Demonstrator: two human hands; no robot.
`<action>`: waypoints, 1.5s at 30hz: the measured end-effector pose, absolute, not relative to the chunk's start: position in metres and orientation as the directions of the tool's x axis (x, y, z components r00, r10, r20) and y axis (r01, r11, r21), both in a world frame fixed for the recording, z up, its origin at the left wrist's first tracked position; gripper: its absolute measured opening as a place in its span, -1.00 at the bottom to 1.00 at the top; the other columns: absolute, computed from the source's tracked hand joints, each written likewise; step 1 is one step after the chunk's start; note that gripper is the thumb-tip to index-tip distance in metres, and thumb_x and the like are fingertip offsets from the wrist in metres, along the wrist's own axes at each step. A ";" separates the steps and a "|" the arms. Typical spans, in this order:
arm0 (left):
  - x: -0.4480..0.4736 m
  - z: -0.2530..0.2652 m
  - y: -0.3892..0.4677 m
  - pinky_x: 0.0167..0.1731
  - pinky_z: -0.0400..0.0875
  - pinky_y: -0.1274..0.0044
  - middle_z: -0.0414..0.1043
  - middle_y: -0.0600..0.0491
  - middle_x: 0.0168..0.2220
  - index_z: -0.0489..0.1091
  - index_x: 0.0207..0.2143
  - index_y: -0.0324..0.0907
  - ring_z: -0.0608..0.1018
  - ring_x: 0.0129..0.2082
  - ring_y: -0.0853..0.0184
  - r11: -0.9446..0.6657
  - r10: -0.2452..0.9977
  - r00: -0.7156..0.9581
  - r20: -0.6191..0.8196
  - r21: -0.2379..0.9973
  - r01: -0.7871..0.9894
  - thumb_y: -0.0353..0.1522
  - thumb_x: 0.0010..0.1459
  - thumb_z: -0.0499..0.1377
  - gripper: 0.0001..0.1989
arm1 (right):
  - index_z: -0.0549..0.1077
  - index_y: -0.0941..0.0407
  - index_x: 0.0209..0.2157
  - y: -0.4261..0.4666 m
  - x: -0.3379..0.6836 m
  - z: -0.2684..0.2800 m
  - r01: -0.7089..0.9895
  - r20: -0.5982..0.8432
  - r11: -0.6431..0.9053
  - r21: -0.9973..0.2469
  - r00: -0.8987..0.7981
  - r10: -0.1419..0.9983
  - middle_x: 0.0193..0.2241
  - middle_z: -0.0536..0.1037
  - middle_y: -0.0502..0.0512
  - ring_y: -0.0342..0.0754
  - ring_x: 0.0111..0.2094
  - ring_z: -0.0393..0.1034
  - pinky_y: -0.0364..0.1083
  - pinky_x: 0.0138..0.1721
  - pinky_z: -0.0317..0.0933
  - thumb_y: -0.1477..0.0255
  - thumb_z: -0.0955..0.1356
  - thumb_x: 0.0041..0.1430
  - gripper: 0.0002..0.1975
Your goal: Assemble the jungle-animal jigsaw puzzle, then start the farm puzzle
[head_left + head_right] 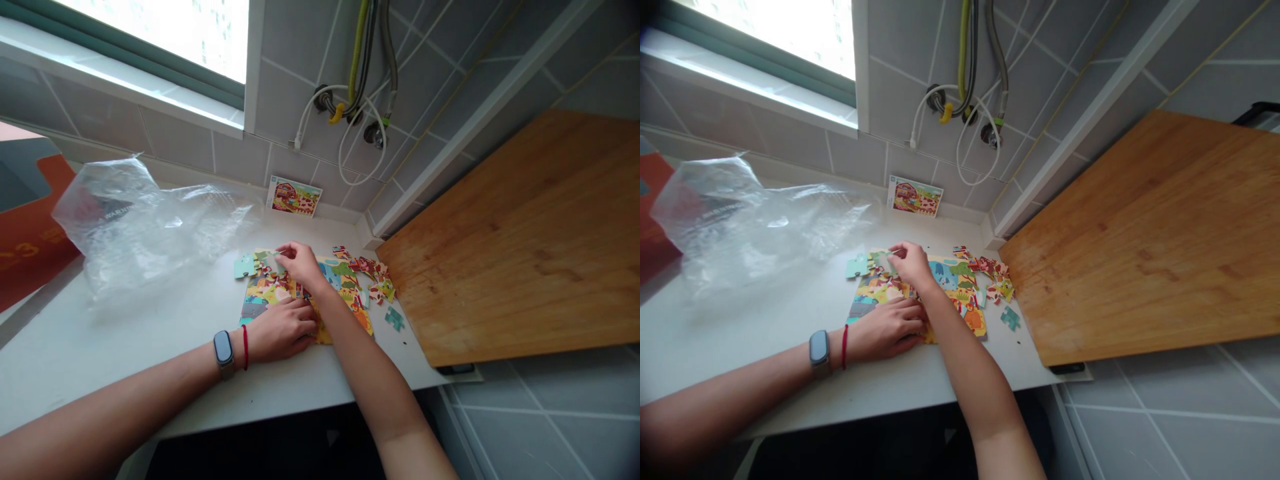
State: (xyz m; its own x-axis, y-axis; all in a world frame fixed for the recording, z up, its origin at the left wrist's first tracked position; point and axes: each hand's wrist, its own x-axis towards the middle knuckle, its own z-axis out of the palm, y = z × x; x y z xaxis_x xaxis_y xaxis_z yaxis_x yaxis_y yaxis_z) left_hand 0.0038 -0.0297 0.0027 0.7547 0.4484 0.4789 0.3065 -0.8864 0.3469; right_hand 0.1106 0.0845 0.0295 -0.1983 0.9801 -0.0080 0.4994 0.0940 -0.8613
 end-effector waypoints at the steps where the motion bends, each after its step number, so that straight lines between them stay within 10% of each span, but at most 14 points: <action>1: 0.004 0.003 -0.030 -0.07 0.47 0.35 0.58 -0.04 -0.13 0.54 -0.21 -0.15 0.58 -0.11 0.18 -0.883 0.453 0.758 0.469 0.354 0.309 -0.36 0.38 0.19 -0.88 | 0.61 0.11 -0.15 0.088 0.123 0.029 0.428 0.039 0.113 -0.897 -0.178 0.983 -0.29 0.68 0.07 -0.04 -0.27 0.55 -0.10 -0.20 0.43 0.44 0.42 0.19 -0.82; 10: 0.004 -0.001 -0.030 -0.10 0.44 0.36 0.59 -0.02 -0.08 0.51 -0.19 -0.14 0.58 -0.07 0.19 -0.873 0.467 0.757 0.456 0.374 0.313 -0.35 0.40 0.19 -0.89 | 0.68 0.13 -0.13 0.087 0.268 0.017 0.472 0.050 0.116 -0.874 -0.150 0.987 -0.20 0.70 0.13 0.02 -0.24 0.54 0.01 -0.11 0.43 0.22 0.40 0.19 -0.65; 31: 0.003 0.008 -0.028 0.00 0.49 0.32 0.58 -0.05 -0.01 0.52 -0.13 -0.13 0.57 0.02 0.18 -0.846 0.479 0.779 0.404 0.450 0.286 -0.34 0.47 0.11 -0.82 | 0.70 0.09 -0.22 0.101 0.303 -0.010 0.766 0.441 0.258 -0.588 0.037 0.897 -0.16 0.65 0.22 0.10 -0.08 0.53 0.07 0.08 0.38 0.40 0.39 0.27 -0.81; 45: 0.001 0.007 -0.027 0.00 0.50 0.33 0.59 -0.08 -0.01 0.54 -0.14 -0.14 0.58 -0.01 0.18 -0.864 0.451 0.784 0.426 0.429 0.264 -0.33 0.46 0.12 -0.81 | 0.73 0.07 -0.15 0.076 0.310 -0.016 0.851 0.337 0.124 -0.510 0.065 0.939 -0.15 0.66 0.20 0.12 -0.08 0.56 0.11 0.11 0.39 0.31 0.53 0.14 -0.75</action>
